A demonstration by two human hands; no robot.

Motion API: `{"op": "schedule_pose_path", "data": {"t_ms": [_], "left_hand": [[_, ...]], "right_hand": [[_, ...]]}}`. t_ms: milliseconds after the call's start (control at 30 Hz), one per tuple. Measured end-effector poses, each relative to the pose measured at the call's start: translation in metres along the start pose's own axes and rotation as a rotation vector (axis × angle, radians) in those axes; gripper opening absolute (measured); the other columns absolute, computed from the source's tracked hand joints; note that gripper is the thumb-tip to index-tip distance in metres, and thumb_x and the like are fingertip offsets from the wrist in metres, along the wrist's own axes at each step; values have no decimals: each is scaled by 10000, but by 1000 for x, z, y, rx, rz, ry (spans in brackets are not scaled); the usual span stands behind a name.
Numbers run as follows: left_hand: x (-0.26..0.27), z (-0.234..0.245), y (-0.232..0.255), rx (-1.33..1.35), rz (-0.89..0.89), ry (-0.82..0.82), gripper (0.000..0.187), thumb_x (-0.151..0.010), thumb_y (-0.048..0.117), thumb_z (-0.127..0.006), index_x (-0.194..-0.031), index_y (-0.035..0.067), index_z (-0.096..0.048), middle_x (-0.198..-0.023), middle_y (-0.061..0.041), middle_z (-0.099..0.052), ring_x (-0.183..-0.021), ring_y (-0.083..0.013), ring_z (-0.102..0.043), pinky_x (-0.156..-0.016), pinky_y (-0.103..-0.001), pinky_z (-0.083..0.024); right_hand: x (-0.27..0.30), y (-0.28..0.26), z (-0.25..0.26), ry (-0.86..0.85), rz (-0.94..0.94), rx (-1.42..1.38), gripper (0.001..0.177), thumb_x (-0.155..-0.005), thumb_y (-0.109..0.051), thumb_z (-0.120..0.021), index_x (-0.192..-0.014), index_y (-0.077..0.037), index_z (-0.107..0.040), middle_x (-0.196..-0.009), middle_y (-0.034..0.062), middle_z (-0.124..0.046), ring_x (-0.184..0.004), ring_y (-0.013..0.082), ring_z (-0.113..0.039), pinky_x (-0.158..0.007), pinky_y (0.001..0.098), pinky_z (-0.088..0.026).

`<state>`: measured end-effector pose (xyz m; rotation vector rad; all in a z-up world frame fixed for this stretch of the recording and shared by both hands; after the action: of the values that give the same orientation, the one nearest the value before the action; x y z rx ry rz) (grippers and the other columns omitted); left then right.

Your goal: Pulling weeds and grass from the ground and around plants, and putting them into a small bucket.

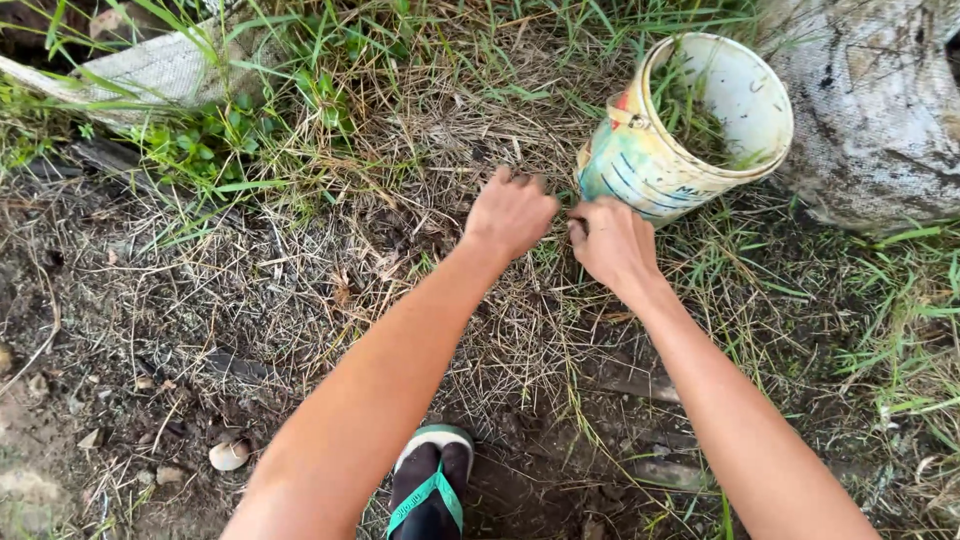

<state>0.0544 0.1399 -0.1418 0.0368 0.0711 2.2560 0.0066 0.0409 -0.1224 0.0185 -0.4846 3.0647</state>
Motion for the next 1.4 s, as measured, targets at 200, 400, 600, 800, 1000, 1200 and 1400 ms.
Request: {"op": "schedule_pose_path", "data": {"t_ms": [200, 400, 600, 800, 1000, 1200, 1400], "left_hand": [[-8, -10, -2, 116, 38, 12, 201, -900, 283, -637, -908, 119, -754, -964, -102, -745, -974, -250, -715, -1007, -450, -429], [2, -15, -16, 72, -3, -99, 198, -957, 134, -564, -907, 129, -756, -1003, -83, -748, -960, -230, -726, -1035, -439, -419], [29, -20, -46, 48, -5, -266, 178, -947, 92, -583, -987, 134, -751, -1084, -92, -730, -1053, -234, -704, -1032, -449, -424], [36, 5, -47, 266, 90, -173, 271, -975, 287, -612, -1145, 92, -694, -1183, -139, -677, -1130, -298, -658, -1060, -508, -396], [27, 4, -36, 390, 113, -136, 186, -956, 218, -613, -1044, 100, -727, -1213, -140, -670, -1134, -316, -659, -1139, -556, -319], [25, -5, -23, 301, 59, -166, 152, -920, 181, -641, -983, 76, -731, -1091, -139, -726, -992, -293, -720, -1081, -495, -414], [27, -7, -21, 283, 46, -155, 109, -879, 108, -647, -910, 65, -742, -1053, -137, -738, -998, -283, -719, -988, -454, -476]], "right_hand": [[-13, 0, -13, -25, -88, 44, 174, -891, -187, -743, -1017, -83, -804, -861, 225, -743, -769, 403, -730, -737, 513, -583], [-23, 2, -19, 51, -69, 47, 259, -845, -208, -781, -1074, -91, -804, -807, 238, -735, -705, 418, -722, -676, 529, -576], [-24, 9, -33, 21, -91, -15, 162, -922, -171, -717, -1042, -138, -820, -751, 181, -743, -631, 352, -724, -676, 485, -591], [-13, -11, 2, 80, -75, -147, 102, -921, -146, -716, -955, -78, -783, -699, 152, -728, -554, 313, -669, -589, 462, -540], [-3, 0, -10, -12, 145, -228, 120, -911, -142, -706, -985, -63, -757, -994, 125, -734, -706, 249, -722, -675, 396, -583], [10, -28, -18, -92, 289, 76, 238, -844, -243, -770, -1004, -67, -788, -1049, 133, -724, -765, 338, -715, -674, 486, -579], [14, -30, -30, -53, 313, 175, 161, -887, -214, -733, -962, -82, -786, -956, 124, -705, -760, 352, -719, -678, 476, -577]]}}
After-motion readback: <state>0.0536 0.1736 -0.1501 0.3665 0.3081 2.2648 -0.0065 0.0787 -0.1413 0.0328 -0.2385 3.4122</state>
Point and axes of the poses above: each hand's wrist, its own x-axis away from the middle knuckle, its own z-axis out of the back of the hand, y = z × x, the point moved 8 cm from there along -x, towards the middle knuckle
